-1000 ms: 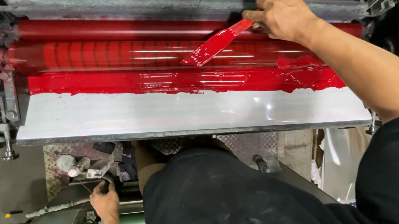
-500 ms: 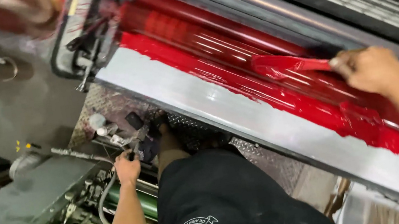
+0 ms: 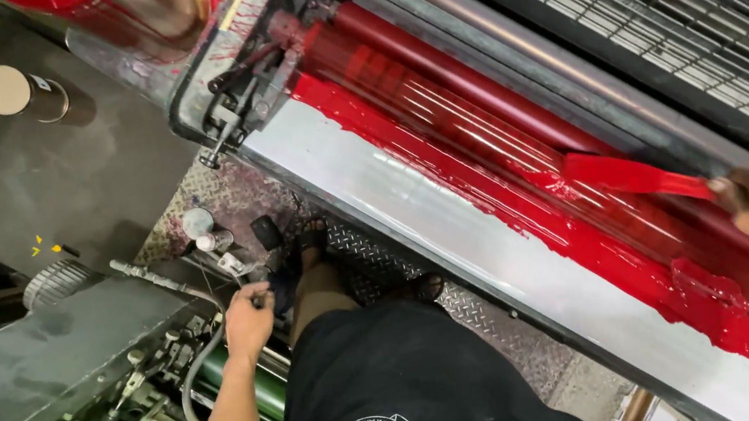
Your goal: The person applies red ink to a printing machine's roller using a red spatula, spreading it evenly across the surface. They then move to a second machine and apply yellow ink to its roller using a yellow spatula, repeating the spreading process.
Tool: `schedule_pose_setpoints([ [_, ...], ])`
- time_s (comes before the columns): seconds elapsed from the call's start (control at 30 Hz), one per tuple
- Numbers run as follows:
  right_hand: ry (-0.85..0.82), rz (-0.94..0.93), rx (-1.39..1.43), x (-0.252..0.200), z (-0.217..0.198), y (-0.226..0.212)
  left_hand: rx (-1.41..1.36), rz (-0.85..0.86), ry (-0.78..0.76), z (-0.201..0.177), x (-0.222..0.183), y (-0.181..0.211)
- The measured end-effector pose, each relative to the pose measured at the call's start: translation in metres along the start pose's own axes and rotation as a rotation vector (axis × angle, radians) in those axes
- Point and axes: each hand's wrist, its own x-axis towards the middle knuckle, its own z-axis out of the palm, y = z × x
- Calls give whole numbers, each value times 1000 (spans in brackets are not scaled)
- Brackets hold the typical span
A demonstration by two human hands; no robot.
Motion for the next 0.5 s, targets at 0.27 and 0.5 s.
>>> schedule_pose_setpoints([
  [0.27,165,17,1252,-53,-8,-118,-38,392,-584,-90,9,209],
  [0.5,237,-327,2102,-75,-93,-366,-585,861,-681,-157,43,309],
])
